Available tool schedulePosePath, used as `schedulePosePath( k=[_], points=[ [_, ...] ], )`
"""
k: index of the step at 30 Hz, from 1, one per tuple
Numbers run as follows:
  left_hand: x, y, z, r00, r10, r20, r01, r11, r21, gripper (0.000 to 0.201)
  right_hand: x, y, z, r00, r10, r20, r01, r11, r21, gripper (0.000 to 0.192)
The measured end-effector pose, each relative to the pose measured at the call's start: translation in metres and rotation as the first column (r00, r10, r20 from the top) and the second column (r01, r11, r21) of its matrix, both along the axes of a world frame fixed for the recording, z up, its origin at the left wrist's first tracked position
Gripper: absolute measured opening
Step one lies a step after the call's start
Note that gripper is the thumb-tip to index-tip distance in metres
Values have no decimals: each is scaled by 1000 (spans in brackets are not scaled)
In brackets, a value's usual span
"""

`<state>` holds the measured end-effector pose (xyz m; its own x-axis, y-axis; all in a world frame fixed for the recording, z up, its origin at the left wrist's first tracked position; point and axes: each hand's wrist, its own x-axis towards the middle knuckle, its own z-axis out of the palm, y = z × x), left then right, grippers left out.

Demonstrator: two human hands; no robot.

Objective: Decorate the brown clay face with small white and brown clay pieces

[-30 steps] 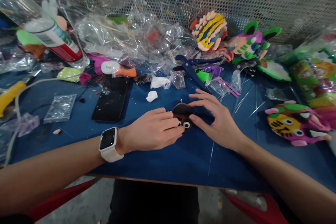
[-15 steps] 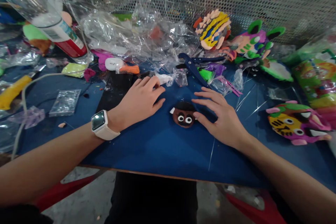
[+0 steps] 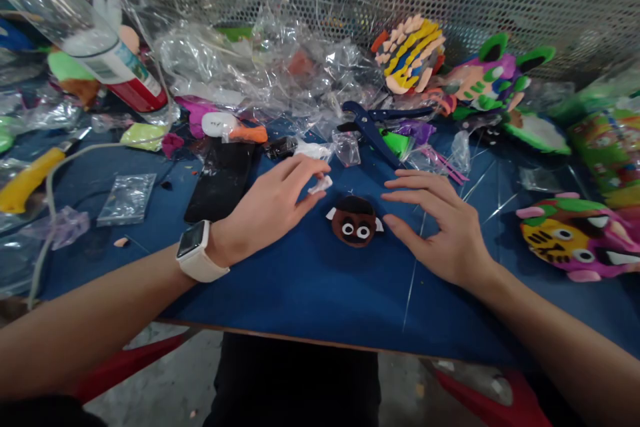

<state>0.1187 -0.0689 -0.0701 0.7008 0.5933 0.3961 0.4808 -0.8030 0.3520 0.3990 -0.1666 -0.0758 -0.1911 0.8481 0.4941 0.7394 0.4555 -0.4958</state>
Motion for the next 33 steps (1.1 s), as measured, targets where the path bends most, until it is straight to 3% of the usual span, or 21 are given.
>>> schedulePosePath(
  k=[7, 11, 14, 18, 22, 28, 30, 33],
  points=[
    [5, -17, -2, 960, -136, 246, 185, 965, -188, 16, -9, -8, 7, 992, 38, 121, -58, 984, 168, 23],
    [6, -16, 0, 913, -215, 346, 293, 936, -194, 10, -26, -6, 17, 970, 97, 223, -115, 991, 69, 17],
    [6, -12, -1, 887, -191, 421, 319, 913, -256, 10, -39, 6, 24, 971, 97, 219, -94, 995, -23, 19],
    [5, -7, -3, 868, -101, 486, 296, 892, -342, 12, -50, 20, 19, 986, 44, 159, -47, 999, 15, 20],
    [3, -8, -4, 887, -156, 436, 313, 895, -318, 12, -46, 19, 5, 991, 30, 131, -34, 999, 28, 16],
    [1, -12, -2, 932, -265, 249, 303, 944, -131, 11, -35, 12, -3, 985, 111, 131, -117, 993, 35, 11],
    [0, -7, 0, 956, -241, 166, 253, 966, -56, 13, -34, 15, -2, 986, 97, 139, -103, 994, 41, 15],
    [-4, 4, 1, 993, -116, 13, 115, 992, 41, 20, -31, 20, -2, 983, -7, 185, 2, 1000, 26, 21]
  ],
)
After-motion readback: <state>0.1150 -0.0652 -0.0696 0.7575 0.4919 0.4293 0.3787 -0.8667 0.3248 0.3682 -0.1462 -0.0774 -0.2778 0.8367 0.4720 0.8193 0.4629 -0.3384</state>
